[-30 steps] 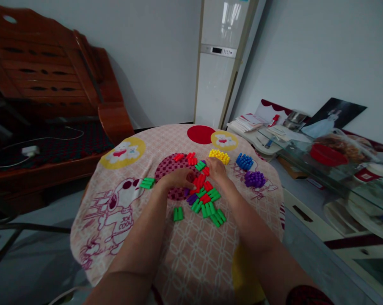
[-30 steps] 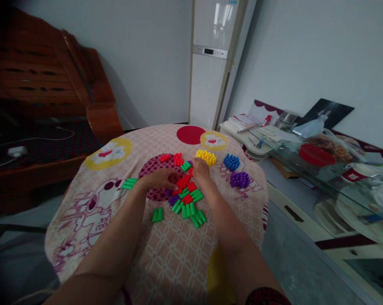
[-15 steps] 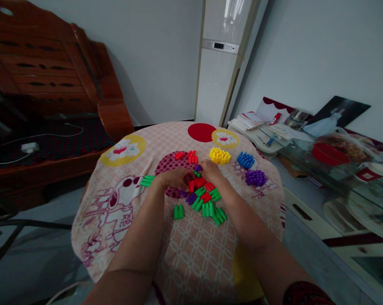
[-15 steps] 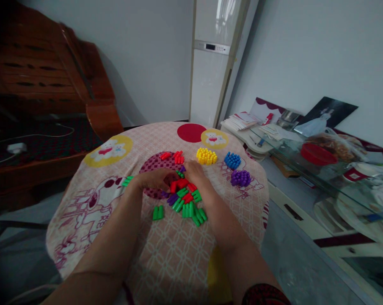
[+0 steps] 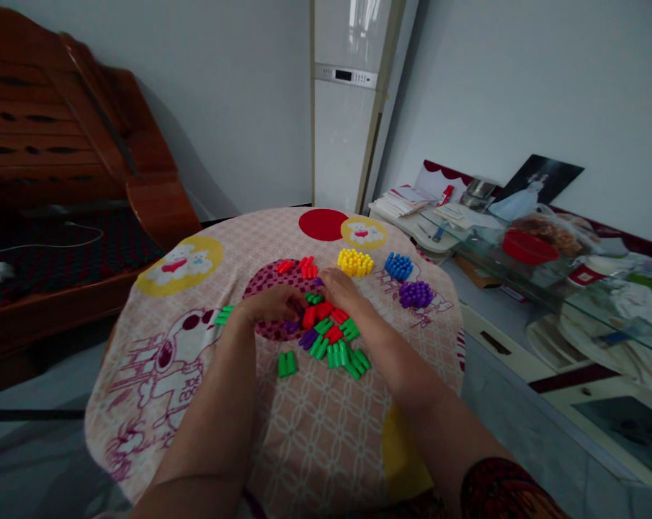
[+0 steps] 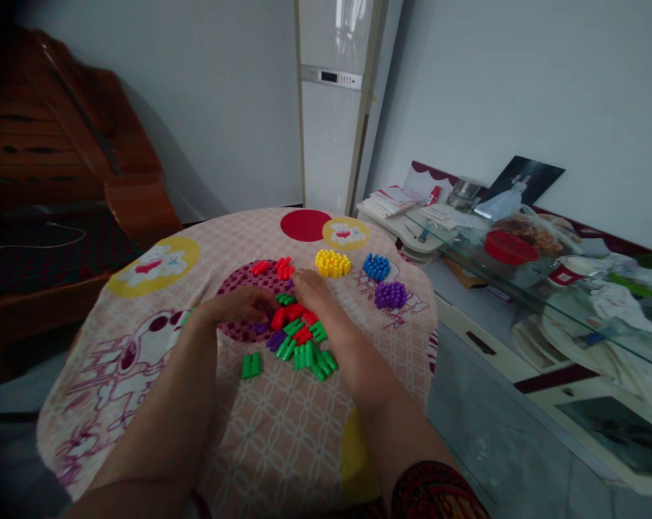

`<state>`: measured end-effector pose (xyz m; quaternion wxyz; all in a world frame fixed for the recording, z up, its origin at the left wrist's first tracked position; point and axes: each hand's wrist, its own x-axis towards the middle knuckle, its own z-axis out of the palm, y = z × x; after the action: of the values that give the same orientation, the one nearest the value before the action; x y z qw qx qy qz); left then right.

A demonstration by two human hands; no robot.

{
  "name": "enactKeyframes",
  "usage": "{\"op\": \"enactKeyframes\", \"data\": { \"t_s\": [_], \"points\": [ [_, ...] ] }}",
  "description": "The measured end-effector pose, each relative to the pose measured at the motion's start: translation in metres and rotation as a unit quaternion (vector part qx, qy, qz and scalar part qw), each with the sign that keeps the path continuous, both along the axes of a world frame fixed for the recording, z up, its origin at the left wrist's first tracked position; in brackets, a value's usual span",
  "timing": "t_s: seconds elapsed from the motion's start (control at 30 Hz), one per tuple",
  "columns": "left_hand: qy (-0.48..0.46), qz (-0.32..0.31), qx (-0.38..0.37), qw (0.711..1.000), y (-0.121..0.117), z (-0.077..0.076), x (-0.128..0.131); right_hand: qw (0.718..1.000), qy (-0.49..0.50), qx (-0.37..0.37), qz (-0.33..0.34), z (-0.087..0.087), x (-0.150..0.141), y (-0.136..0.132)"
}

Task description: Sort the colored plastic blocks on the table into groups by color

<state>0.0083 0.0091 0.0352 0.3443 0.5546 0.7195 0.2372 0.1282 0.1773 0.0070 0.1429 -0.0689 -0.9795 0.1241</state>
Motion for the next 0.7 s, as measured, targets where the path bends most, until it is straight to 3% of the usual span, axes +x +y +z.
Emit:
{"op": "enactKeyframes", "data": {
  "t_s": [0.13,0.23,0.33,0.47,0.7],
  "points": [
    [0.013,0.058,0.037,0.998,-0.003,-0.005,-0.012,0.985,0.104,-0.118,-0.068,0.003,0.032,-0.001],
    [0.050,0.091,0.051,0.993,-0.004,-0.003,-0.017,0.960,0.199,-0.155,-0.120,0.005,0.074,0.010],
    [0.067,0.130,0.079,0.986,-0.005,0.002,-0.016,0.924,0.273,-0.156,-0.219,0.002,0.121,0.029],
    [0.063,0.163,0.106,0.979,-0.004,0.008,-0.011,0.882,0.281,-0.151,-0.346,-0.008,0.167,0.048],
    [0.039,0.161,0.131,0.977,0.002,0.007,-0.008,0.871,0.229,-0.062,-0.429,-0.025,0.186,0.057]
  ]
}}
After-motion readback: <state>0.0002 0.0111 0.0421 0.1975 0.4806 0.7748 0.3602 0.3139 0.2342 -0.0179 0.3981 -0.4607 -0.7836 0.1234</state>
